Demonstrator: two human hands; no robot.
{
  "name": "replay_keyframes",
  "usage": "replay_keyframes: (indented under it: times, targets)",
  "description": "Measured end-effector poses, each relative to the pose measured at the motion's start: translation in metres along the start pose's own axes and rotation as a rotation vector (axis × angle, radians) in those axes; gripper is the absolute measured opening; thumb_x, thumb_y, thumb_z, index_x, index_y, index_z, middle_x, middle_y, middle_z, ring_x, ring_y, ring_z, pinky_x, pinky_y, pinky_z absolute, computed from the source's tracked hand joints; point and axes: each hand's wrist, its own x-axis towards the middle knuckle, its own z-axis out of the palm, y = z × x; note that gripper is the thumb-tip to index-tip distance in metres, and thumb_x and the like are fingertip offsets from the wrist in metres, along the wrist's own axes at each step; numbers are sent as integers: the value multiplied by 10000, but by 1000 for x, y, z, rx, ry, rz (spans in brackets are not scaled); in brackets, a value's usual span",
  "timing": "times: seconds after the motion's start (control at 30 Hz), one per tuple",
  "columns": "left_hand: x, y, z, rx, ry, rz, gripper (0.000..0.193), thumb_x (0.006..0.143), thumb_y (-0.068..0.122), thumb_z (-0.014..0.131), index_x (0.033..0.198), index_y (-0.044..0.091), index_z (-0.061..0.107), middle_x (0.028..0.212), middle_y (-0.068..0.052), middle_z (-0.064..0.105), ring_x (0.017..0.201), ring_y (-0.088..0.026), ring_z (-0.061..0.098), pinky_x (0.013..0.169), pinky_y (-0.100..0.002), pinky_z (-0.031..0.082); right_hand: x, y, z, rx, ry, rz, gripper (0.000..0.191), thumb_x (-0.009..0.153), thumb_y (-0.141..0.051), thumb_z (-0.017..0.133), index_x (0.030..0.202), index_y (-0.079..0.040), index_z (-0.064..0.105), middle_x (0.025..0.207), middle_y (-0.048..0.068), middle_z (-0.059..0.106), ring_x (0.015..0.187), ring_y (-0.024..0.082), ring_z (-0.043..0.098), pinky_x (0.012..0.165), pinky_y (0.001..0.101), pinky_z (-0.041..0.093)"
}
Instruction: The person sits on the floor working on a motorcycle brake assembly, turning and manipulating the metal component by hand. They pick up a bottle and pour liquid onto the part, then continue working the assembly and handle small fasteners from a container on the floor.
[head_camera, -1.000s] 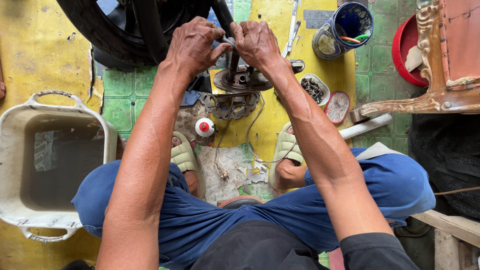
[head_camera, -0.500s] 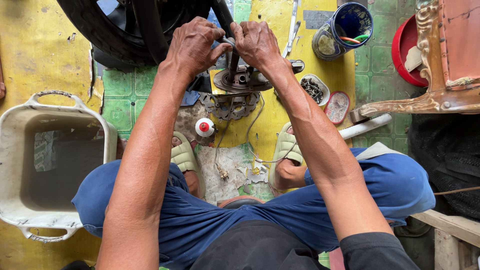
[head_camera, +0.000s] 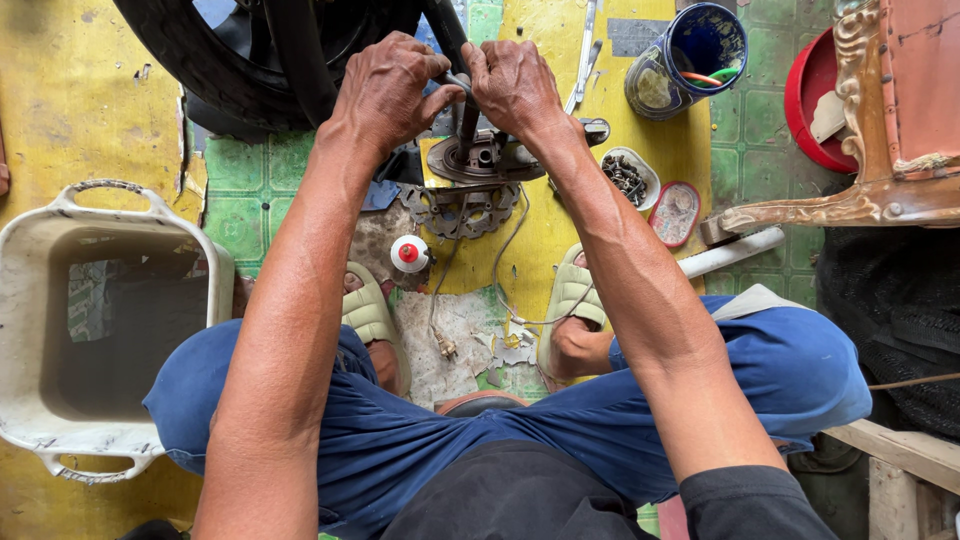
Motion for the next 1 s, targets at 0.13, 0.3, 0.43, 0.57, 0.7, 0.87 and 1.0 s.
replay_keyframes:
  times: [0.13,0.3,0.43,0.57,0.7,0.87,1.0]
  targets:
    - [0,0,0,-7,11,4,346,894,417,839,1069,119,820,942,-107,735,989,-306,675,777,-463,553,0,0,0,7,-10,8,487,1064,-373,518,803,-28,743,608,189,648,564,359,666,597,494,543]
    - [0,0,0,-13,4,2,343,894,411,842,1061,112,817,934,-101,735,985,-299,678,781,-455,555,0,1,0,11,-22,25,486,1066,-372,514,804,-32,743,599,180,644,554,341,664,597,489,545]
    - [0,0,0,-10,4,4,341,895,410,843,1064,114,819,931,-104,733,979,-301,677,774,-458,554,0,2,1,3,20,-21,481,1067,-367,526,805,-31,749,619,187,648,568,358,661,599,494,543]
    - [1,0,0,-6,-11,-5,336,898,406,841,1056,111,817,926,-109,730,978,-303,678,771,-460,556,0,2,1,5,6,5,495,1066,-373,527,788,-21,738,604,193,640,562,357,659,599,494,539]
    - [0,0,0,-14,4,-3,340,895,408,839,1061,112,818,937,-111,732,976,-305,679,767,-461,556,0,1,0,9,-7,8,486,1066,-369,521,798,-29,741,603,186,642,554,350,660,597,489,541]
    - [0,0,0,-11,4,0,340,898,410,837,1061,112,818,942,-111,733,986,-308,679,771,-463,557,-1,-1,-1,19,-10,22,480,1061,-369,522,802,-30,742,604,190,646,563,353,666,606,490,543]
    - [0,0,0,-6,-3,-4,343,898,412,837,1068,115,818,938,-112,732,989,-309,678,770,-465,556,-2,-2,-1,12,7,0,472,1060,-362,528,814,-25,749,640,207,661,595,384,673,626,502,544]
